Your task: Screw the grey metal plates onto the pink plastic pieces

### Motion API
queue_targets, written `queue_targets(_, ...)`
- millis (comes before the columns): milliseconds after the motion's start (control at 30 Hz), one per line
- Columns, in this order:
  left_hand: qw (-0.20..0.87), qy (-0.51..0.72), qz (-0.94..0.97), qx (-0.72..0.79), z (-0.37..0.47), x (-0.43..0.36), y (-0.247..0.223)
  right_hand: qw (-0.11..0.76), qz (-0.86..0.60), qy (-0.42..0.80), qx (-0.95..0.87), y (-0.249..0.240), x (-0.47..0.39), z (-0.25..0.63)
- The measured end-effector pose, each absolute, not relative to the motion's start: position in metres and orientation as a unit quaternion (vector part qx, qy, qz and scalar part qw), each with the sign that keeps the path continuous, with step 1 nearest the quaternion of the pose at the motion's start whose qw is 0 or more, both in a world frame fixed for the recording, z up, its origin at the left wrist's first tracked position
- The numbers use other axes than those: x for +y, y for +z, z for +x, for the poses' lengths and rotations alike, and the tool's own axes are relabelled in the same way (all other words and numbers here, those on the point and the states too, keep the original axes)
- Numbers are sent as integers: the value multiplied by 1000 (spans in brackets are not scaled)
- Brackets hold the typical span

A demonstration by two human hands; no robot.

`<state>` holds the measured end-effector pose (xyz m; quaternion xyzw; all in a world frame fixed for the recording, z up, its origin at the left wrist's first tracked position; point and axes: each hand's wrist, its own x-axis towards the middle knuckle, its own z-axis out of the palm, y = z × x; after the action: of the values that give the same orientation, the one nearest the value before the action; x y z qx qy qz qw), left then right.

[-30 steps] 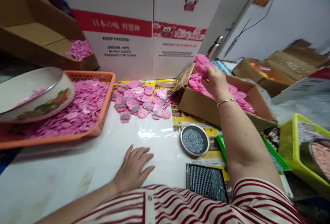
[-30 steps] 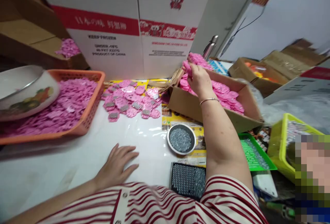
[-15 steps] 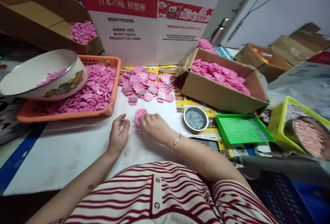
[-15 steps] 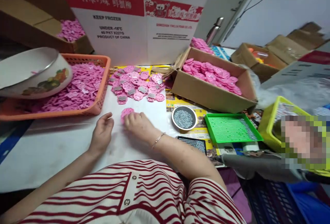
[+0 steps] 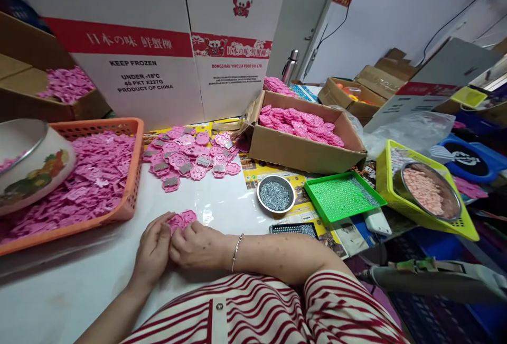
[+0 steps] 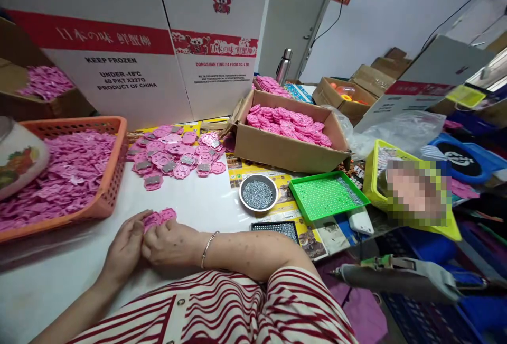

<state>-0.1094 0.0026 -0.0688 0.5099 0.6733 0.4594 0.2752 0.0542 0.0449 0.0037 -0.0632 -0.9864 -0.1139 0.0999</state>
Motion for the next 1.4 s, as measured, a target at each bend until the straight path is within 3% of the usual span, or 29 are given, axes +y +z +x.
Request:
queue_targets(133, 296, 468, 484, 677, -107, 0, -64, 85, -116, -84, -986, 56, 74, 65)
queue_targets(233, 303, 467, 471, 684, -105, -2, -60, 38, -364, -58, -929, 122, 139, 101)
queue_targets(400, 301, 467, 465, 689, -104, -5, -64, 18, -618, -104, -779, 194, 257, 219)
queue_targets(567, 296, 453, 471, 697, -103, -5, -71, -112, -715, -33, -689, 183, 303, 303)
queue_targets(700, 283, 448, 469, 707, -103, -6, -73, -154, -728, 20, -668, 164, 317, 319)
queue_targets(1400, 275, 422, 463, 729, -103, -9, -66, -110, -766, 42, -632, 152, 322, 319)
